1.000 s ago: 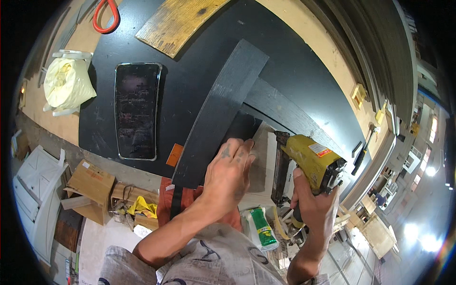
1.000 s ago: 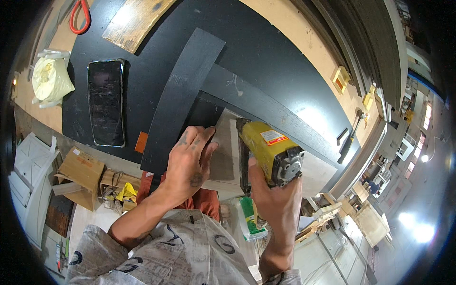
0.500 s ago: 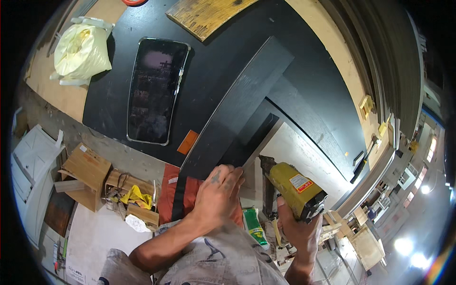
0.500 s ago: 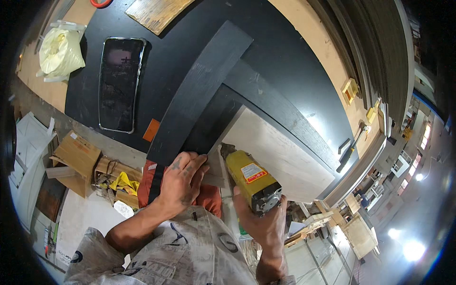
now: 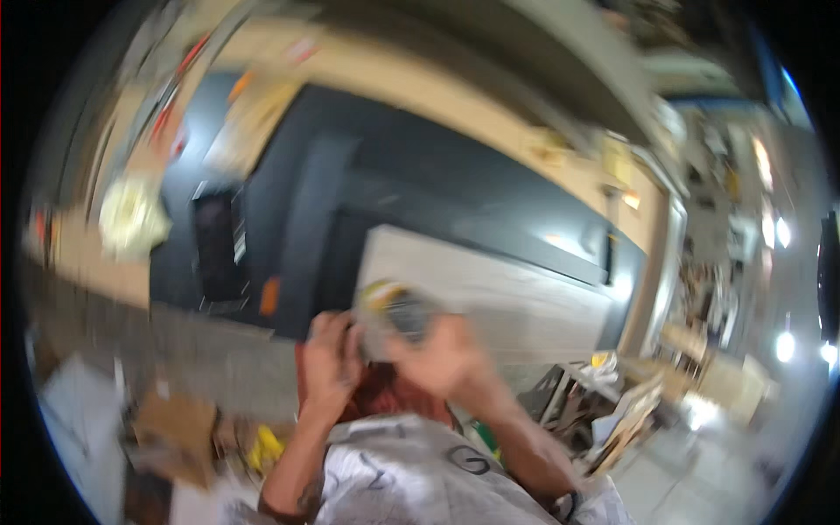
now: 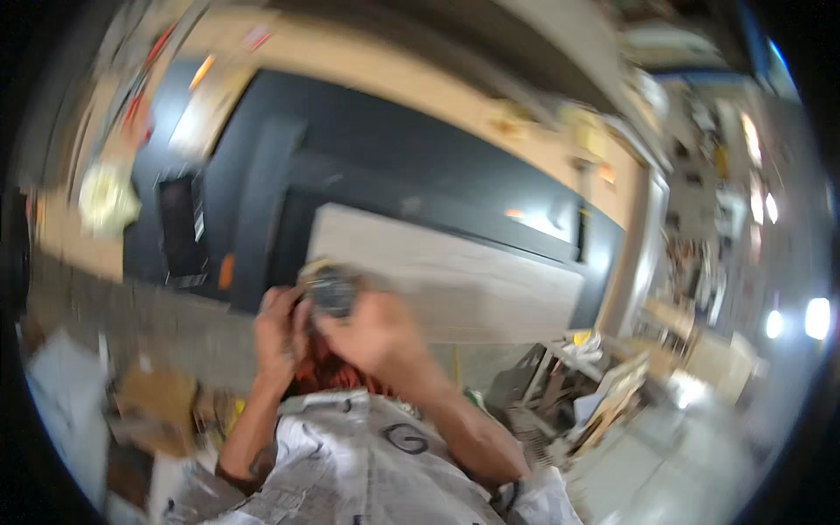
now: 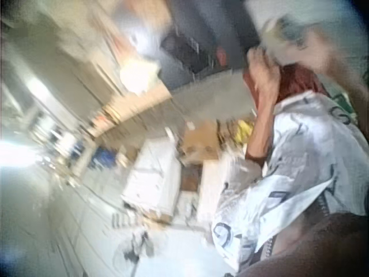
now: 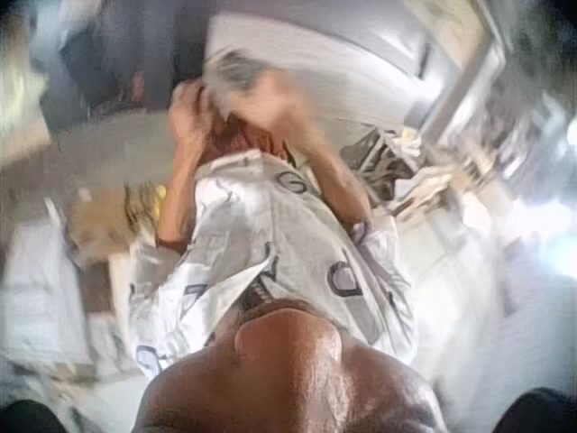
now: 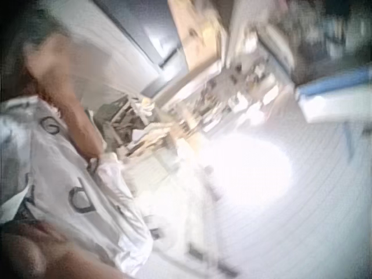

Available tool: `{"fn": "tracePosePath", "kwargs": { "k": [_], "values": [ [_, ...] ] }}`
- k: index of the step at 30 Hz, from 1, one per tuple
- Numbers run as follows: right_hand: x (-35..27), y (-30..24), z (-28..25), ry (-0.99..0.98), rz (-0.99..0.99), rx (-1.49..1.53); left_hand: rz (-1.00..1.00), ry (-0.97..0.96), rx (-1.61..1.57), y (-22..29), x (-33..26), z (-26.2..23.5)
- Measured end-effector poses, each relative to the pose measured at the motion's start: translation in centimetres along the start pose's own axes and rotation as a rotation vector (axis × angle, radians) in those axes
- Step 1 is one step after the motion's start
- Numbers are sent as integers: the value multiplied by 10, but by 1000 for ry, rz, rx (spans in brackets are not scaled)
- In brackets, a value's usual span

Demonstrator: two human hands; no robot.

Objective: Assembling wooden furniture panels using a pneumatic nail gun and a hammer.

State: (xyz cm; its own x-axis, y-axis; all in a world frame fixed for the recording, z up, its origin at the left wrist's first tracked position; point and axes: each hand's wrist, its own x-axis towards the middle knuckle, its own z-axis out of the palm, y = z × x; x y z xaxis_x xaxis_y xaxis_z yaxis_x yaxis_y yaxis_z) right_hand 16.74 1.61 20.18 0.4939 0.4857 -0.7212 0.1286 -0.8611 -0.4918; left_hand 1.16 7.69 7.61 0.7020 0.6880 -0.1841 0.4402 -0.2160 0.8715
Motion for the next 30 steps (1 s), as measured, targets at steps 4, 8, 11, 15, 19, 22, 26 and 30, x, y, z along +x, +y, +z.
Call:
{"fn": "tracePosePath", "kwargs": {
  "k": [4, 8, 11, 15, 19, 22, 26, 30],
  "values": [
    [14, 51, -4, 118, -177, -33, 50, -35, 3, 15, -4, 19],
    [-18, 145, -55, 290, -269, 258, 351, 159, 121, -22, -4, 47],
    [-85, 236, -140, 241, 92, 375, 125, 86, 218, -34, -12, 27],
    [-138, 427, -237, 881, 235, 189, 51, 247, 199, 5, -29, 85],
    [-82, 543, -284, 937, 351, 6, 104, 543, 398, -23, -21, 79],
    [-21, 619, -290, 1141, 331, -125, 140, 573, 632, -39, -32, 77],
    [-37, 584, -235, 1384, 170, -504, 58, 603, 654, -24, -8, 93],
    [-68, 528, -178, 1222, 81, -465, -81, 648, 638, -7, -21, 104]
  ]
}}
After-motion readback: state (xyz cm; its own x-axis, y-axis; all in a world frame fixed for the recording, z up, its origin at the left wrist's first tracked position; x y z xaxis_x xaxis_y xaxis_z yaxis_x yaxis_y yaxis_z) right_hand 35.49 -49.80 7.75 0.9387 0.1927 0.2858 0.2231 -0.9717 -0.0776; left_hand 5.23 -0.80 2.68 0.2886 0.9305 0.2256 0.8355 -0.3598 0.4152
